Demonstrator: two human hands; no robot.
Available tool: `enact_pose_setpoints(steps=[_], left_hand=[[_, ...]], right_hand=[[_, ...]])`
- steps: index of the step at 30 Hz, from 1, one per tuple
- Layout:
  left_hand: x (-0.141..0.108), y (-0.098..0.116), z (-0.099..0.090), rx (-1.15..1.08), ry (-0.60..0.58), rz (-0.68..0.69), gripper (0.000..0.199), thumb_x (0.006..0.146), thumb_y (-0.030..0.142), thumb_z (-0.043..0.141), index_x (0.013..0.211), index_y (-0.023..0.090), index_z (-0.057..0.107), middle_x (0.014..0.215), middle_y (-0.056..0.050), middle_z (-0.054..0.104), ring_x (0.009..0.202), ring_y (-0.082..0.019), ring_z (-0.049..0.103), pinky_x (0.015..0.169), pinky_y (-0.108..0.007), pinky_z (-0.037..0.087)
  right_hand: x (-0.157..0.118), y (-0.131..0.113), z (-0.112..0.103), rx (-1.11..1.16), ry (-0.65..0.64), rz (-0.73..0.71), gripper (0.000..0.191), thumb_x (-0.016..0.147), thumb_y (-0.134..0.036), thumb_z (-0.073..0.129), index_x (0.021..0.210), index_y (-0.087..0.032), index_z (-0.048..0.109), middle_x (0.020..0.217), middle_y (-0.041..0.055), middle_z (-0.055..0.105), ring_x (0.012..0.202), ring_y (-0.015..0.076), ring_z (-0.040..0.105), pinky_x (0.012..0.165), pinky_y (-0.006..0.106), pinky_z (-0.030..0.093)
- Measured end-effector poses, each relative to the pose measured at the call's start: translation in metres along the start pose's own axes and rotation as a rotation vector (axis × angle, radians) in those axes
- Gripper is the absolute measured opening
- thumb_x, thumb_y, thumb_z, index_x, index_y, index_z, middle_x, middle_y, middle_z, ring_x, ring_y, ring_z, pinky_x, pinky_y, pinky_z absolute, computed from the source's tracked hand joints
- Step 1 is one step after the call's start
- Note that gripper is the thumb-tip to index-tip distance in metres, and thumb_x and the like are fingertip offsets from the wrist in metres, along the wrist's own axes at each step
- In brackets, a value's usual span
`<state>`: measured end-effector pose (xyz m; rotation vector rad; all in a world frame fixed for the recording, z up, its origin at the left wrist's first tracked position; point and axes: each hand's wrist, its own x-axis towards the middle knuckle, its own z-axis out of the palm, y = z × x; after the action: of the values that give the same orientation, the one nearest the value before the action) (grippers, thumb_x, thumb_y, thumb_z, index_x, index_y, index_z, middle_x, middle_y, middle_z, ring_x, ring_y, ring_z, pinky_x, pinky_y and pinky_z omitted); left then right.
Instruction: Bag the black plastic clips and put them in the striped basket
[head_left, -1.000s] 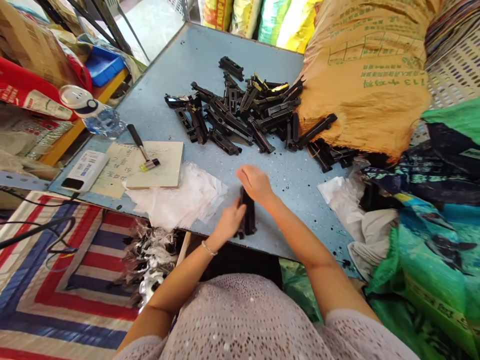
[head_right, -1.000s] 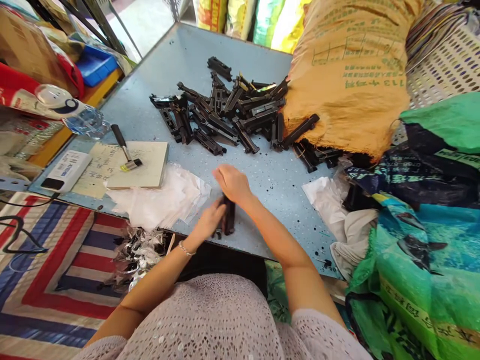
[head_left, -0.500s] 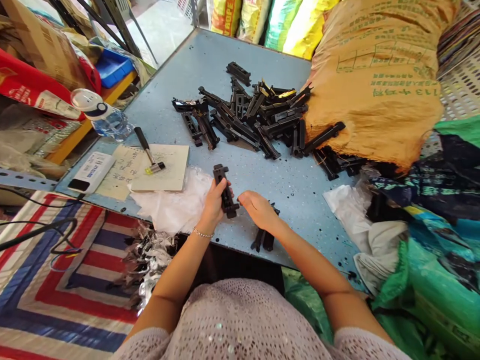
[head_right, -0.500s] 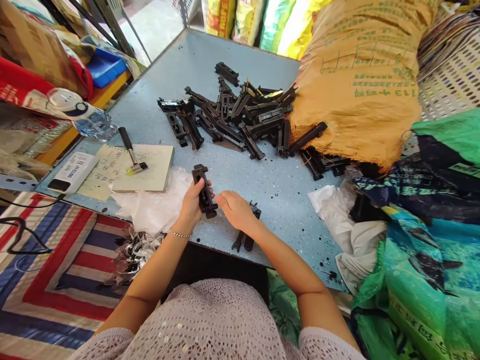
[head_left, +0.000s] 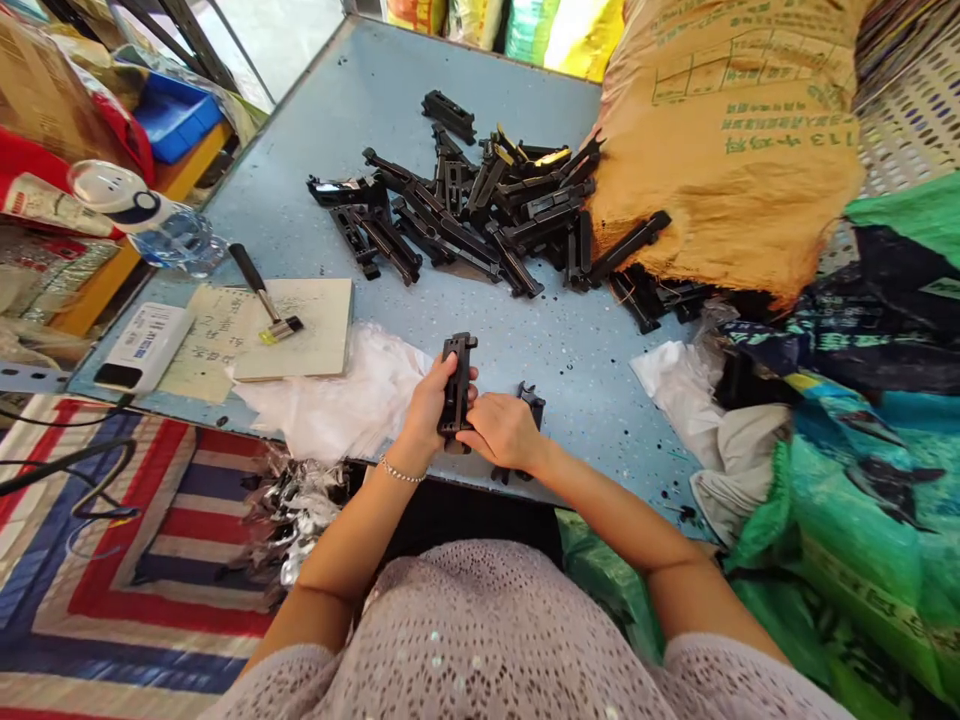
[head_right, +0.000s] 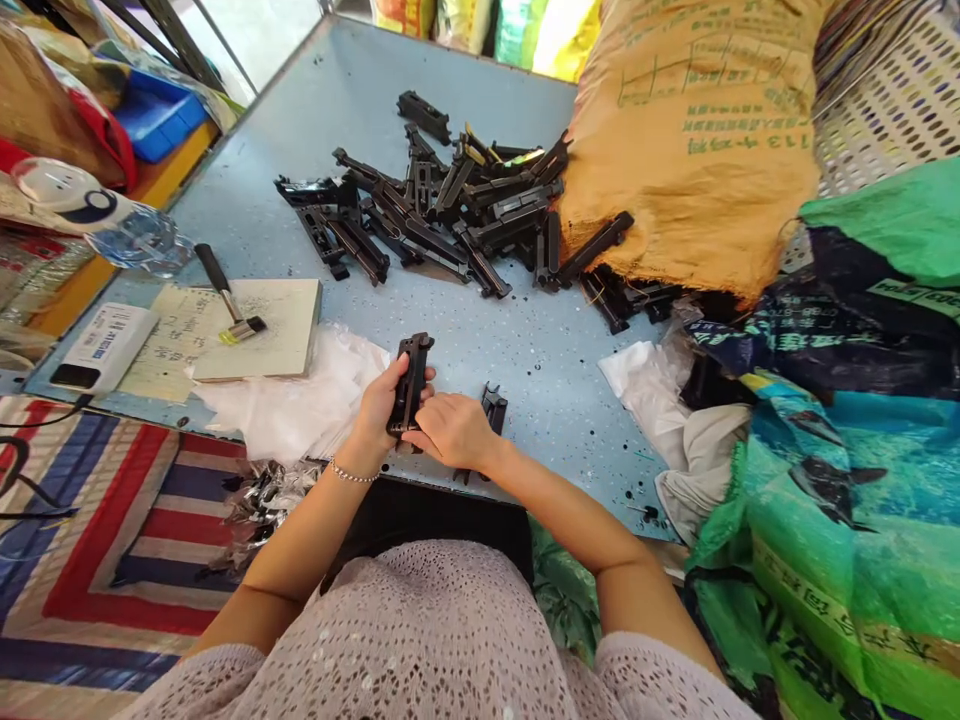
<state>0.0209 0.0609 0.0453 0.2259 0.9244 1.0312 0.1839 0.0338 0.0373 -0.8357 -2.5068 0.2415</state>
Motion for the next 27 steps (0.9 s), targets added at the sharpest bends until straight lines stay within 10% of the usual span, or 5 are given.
enact_pose_setpoints(steps=[4,10,15,20,27], left_hand=[[0.005,-0.022,-0.008,0.364,0.057,0.221,0.056,0.084,0.040,0.062,0.137,0.026,0.050,0.116,-0.007,0.069,0.091,-0.020,0.069,0.080,-0.032,0.056],[-0.008,-0.092,-0.010,1.075,0.038,0.439,0.066,0.091,0.033,0.055,0.154,0.017,0.040,0.165,-0.017,0.031,0.154,-0.034,0.026,0.126,-0.056,0.016],[0.003,-0.069,-0.012,0.875,-0.001,0.517,0.059,0.093,0.050,0.060,0.145,0.023,0.053,0.159,-0.015,0.042,0.150,-0.030,0.034,0.126,-0.053,0.020],[0.016,-0.023,0.015,0.158,-0.129,0.375,0.060,0.087,0.068,0.063,0.129,0.025,0.059,0.131,-0.011,0.065,0.119,-0.025,0.065,0.105,-0.043,0.050],[-0.021,-0.020,0.027,0.178,-0.137,0.218,0.044,0.083,0.051,0.076,0.114,0.023,0.064,0.083,0.000,0.067,0.066,-0.013,0.064,0.061,-0.024,0.052]], right_hand=[[0.025,0.045,-0.003,0.093,-0.114,0.174,0.048,0.109,-0.048,0.031,0.087,-0.020,0.063,0.080,0.0053,0.066,0.075,0.0182,0.058,0.070,0.030,0.041],[0.096,0.172,-0.014,-0.216,0.114,0.910,0.033,0.100,-0.023,0.050,0.127,-0.006,0.056,0.134,0.0283,0.056,0.124,0.0380,0.051,0.099,0.050,0.042],[0.065,0.158,-0.022,0.427,0.110,1.163,0.023,0.101,-0.029,0.044,0.094,-0.015,0.060,0.092,0.0152,0.068,0.084,0.0251,0.066,0.073,0.037,0.052],[0.006,0.060,-0.025,1.052,-0.064,1.001,0.040,0.100,-0.053,0.038,0.092,-0.020,0.059,0.081,0.0091,0.068,0.063,0.0197,0.061,0.058,0.034,0.049],[0.040,0.050,-0.035,-0.079,0.196,0.335,0.052,0.102,-0.063,0.032,0.094,-0.020,0.060,0.096,0.0129,0.066,0.094,0.0268,0.059,0.083,0.039,0.046]])
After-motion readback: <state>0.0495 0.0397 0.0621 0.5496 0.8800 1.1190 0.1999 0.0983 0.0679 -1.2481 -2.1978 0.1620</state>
